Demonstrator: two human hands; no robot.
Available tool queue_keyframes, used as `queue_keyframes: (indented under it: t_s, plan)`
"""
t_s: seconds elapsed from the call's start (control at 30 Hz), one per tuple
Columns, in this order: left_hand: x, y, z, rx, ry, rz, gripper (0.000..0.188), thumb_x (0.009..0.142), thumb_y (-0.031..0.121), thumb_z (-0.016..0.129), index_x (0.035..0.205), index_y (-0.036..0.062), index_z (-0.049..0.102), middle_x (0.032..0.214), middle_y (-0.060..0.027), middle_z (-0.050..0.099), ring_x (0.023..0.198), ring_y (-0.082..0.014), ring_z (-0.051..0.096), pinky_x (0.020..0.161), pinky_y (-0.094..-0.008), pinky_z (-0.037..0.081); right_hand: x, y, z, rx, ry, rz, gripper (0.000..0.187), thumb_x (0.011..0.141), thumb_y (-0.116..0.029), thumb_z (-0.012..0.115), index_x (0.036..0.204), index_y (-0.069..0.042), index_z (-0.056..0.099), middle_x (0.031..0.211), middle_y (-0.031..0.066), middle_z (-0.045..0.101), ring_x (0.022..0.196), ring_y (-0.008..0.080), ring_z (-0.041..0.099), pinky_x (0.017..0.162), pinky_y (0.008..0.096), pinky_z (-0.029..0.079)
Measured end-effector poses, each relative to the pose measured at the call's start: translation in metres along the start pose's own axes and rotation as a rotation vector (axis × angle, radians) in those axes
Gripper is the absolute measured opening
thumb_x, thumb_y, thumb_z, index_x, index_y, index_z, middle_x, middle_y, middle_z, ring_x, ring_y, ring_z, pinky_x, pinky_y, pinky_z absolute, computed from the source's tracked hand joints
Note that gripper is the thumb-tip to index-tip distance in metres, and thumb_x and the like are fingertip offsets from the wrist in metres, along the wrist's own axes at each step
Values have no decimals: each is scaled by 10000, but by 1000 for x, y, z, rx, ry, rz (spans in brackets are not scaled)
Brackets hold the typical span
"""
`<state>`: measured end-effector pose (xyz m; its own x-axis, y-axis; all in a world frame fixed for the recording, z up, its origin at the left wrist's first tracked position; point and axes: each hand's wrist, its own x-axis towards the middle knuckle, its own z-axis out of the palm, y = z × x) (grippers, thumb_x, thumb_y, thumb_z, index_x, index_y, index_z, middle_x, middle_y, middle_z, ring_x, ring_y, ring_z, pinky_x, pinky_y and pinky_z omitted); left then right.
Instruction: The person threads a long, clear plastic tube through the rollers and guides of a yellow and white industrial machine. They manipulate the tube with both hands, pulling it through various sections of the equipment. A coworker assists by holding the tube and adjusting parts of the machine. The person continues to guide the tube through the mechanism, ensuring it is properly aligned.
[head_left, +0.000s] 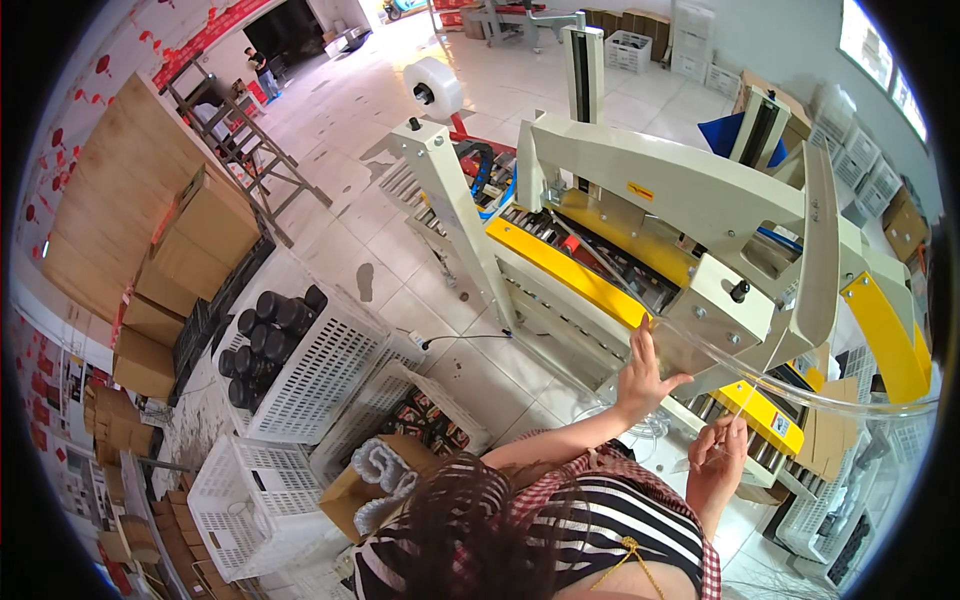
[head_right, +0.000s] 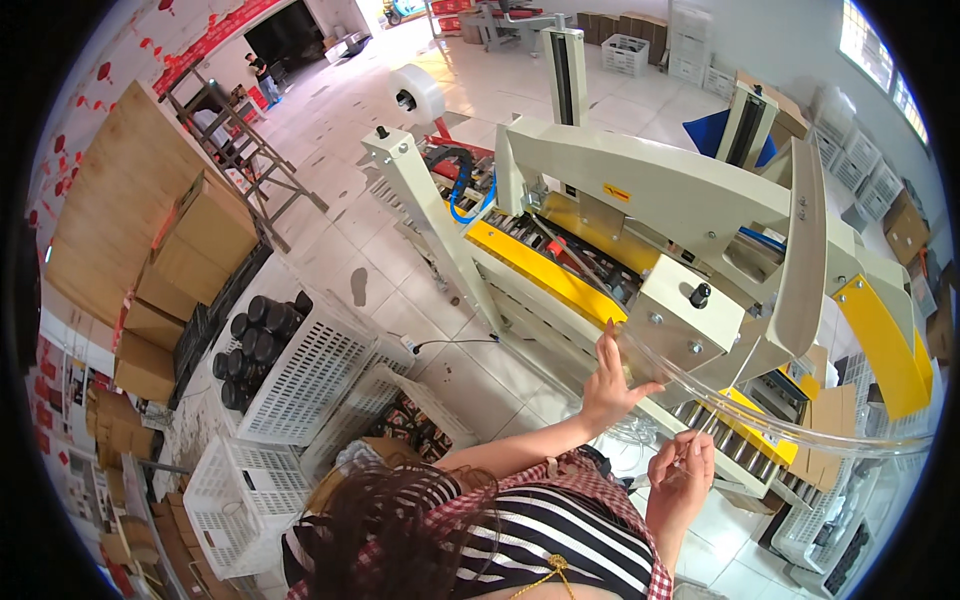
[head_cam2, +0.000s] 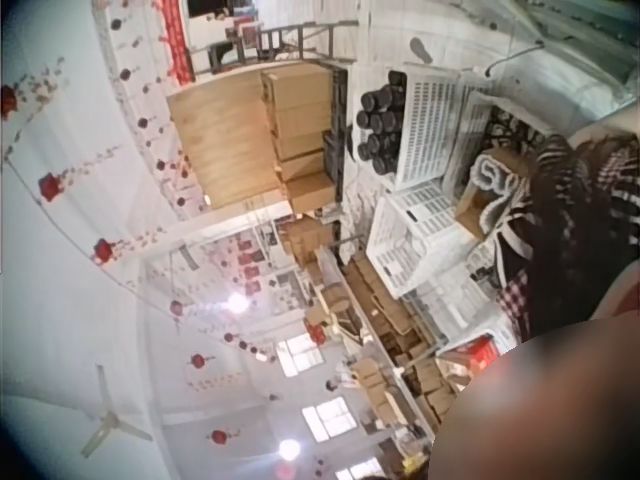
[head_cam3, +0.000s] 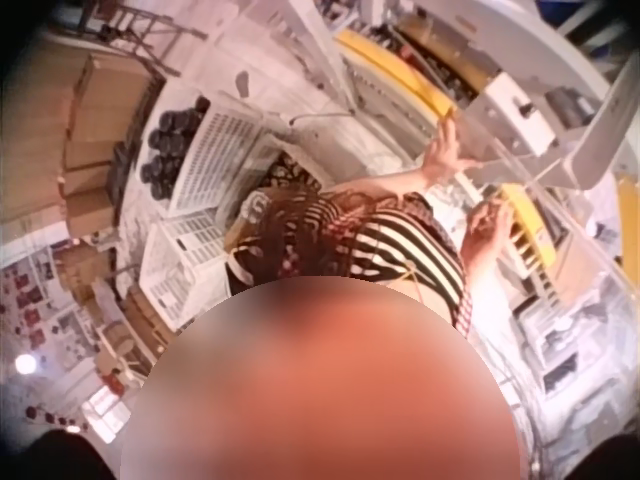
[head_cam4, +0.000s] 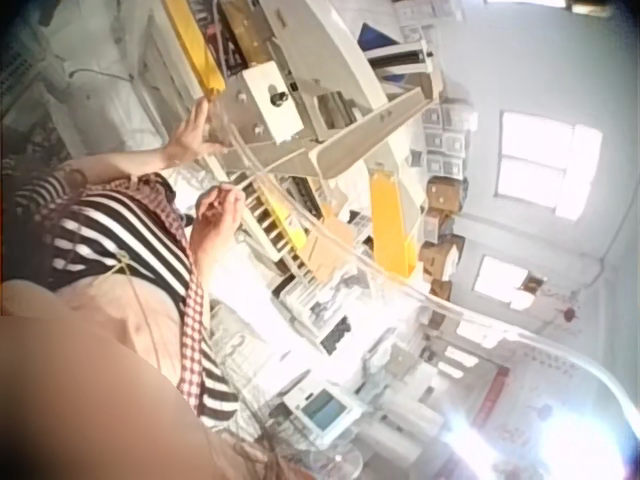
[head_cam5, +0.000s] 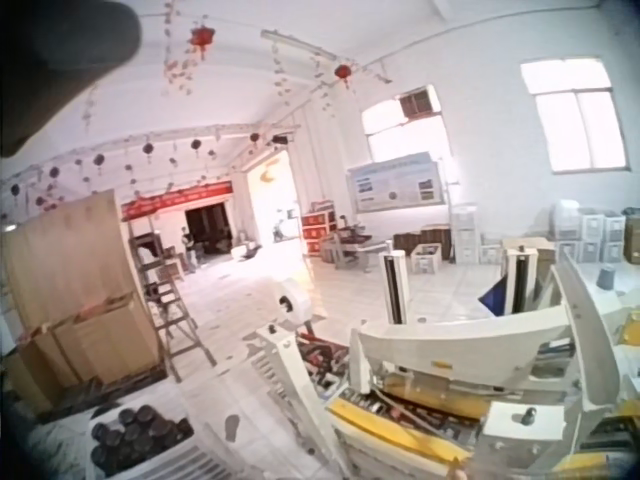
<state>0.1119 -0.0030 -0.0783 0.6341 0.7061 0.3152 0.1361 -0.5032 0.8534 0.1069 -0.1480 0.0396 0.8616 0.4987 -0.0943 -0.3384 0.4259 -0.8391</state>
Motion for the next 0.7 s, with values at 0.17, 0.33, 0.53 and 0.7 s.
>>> queue_keyframes:
  t_s: [0.17, 0.33, 0.53, 0.7]
  plan:
    - [2, 3, -4, -3, 0, 6, 1129, 667, 477, 719, 1385, -61, 34, 1323, -297, 273, 1141, -419, 439, 820, -377, 483, -3, -1, -1, -3, 18, -10, 211, 930, -259, 458, 875, -56, 479, 575, 16, 442, 446, 74, 344, 411, 197, 239]
    - [1, 1, -2, 21, -1, 27, 1144, 671, 501, 711, 1386, -57, 13, 1321, -293, 268, 1086, -420, 484, 755, -377, 501, -5, -2, -5, -1, -1, -4, 205, 933, -252, 455, 875, -57, 483, 573, 15, 443, 447, 73, 345, 416, 197, 245]
    - [0, -2, -3, 61, 23, 41, 1154, 674, 503, 713, 1386, -51, -6, 1322, -286, 257, 1094, -422, 479, 756, -374, 498, -6, -1, -6, -4, -24, 13, 207, 935, -252, 455, 880, -56, 490, 576, 13, 446, 445, 74, 353, 419, 198, 254]
    - [1, 1, -6, -37, -31, 3, 1156, 667, 501, 724, 1384, -59, 12, 1338, -296, 244, 1195, -418, 395, 860, -403, 458, -9, 2, -1, -4, 12, 5, 188, 912, -239, 478, 872, -56, 497, 576, 8, 442, 449, 75, 360, 403, 197, 246]
